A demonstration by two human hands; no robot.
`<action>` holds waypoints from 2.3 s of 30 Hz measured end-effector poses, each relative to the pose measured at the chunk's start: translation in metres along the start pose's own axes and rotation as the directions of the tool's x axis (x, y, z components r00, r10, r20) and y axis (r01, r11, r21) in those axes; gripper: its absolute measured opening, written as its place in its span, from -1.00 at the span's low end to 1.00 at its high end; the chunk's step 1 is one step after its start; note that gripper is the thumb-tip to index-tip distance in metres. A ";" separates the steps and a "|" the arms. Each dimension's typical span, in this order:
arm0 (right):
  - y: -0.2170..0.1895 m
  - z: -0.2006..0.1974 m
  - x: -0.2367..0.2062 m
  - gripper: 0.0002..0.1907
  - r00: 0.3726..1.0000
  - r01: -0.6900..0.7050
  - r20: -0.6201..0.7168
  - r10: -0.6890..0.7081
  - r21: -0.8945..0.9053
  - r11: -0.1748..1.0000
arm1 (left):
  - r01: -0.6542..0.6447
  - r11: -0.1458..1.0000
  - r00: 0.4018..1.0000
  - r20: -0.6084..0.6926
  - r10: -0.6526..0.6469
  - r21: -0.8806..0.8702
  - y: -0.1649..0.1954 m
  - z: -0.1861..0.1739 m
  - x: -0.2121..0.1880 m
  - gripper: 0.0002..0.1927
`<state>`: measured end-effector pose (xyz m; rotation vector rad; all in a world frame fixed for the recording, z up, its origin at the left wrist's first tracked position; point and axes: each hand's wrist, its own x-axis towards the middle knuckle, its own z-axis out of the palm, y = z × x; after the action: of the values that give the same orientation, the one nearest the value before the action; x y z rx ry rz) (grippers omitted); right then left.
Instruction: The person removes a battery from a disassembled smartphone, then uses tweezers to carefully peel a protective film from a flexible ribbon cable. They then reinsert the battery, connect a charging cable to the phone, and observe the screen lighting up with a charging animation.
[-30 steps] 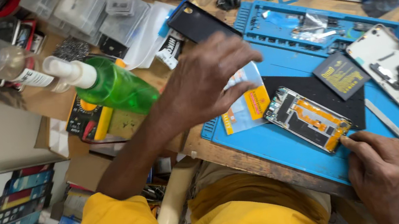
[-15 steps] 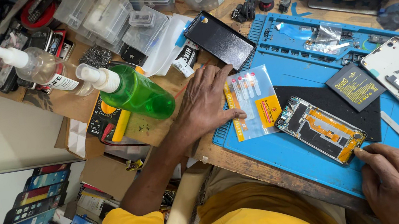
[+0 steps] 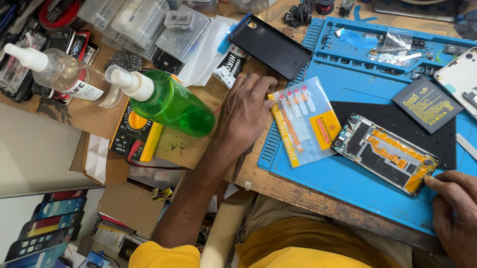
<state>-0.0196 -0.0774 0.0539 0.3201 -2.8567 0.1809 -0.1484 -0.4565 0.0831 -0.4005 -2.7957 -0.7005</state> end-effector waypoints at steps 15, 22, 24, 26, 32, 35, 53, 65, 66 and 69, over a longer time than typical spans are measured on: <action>-0.007 -0.009 0.005 -0.72 0.999 -0.028 -0.018 0.028 0.045 0.999 | -0.034 0.998 0.999 0.025 0.033 0.053 -0.005 0.015 0.008 -0.87; -0.007 -0.010 0.005 -0.71 0.999 -0.031 -0.034 0.032 0.055 0.998 | 0.005 0.990 0.998 -0.063 -0.014 -0.140 0.017 -0.008 0.003 -0.90; -0.007 -0.010 0.005 -0.71 0.999 -0.028 -0.037 0.031 0.061 0.998 | 0.164 0.897 0.986 0.040 -0.162 -0.411 0.026 -0.021 0.002 -0.93; -0.007 -0.011 0.005 -0.71 0.999 -0.008 -0.044 0.011 0.064 0.998 | 0.016 0.900 0.985 -0.146 -0.088 -0.435 0.032 -0.036 0.007 -0.89; -0.008 -0.011 0.006 -0.72 0.999 -0.036 -0.034 0.039 0.070 0.997 | -0.327 0.745 0.896 -0.441 0.050 -0.581 0.031 -0.050 0.020 -0.83; -0.008 -0.011 0.007 -0.72 0.998 -0.020 -0.054 0.024 0.072 0.997 | -0.331 0.669 0.910 -0.412 0.040 -0.666 0.028 -0.032 0.005 -0.89; 0.002 0.002 -0.001 -0.77 0.999 -0.018 -0.047 0.021 0.067 0.998 | 0.143 0.775 0.987 0.027 -0.161 -0.616 0.000 0.000 -0.018 -0.42; 0.027 0.025 0.005 -0.73 0.995 0.099 -0.014 -0.098 0.154 0.983 | 0.113 0.146 0.964 0.073 -0.257 -0.983 -0.028 0.030 -0.017 -0.79; 0.028 0.026 0.006 -0.72 0.994 0.113 -0.020 -0.111 0.167 0.979 | 0.168 0.056 0.948 0.145 -0.284 -0.984 -0.027 0.031 -0.016 -0.77; 0.027 0.025 0.005 -0.72 0.997 0.079 -0.025 -0.076 0.157 0.984 | 0.146 0.036 0.949 0.130 -0.288 -0.989 -0.023 0.034 -0.015 -0.81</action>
<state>-0.0368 -0.0565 0.0287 0.4581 -2.8111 0.3943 -0.1471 -0.4625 0.0398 -0.0620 -1.6843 -2.6416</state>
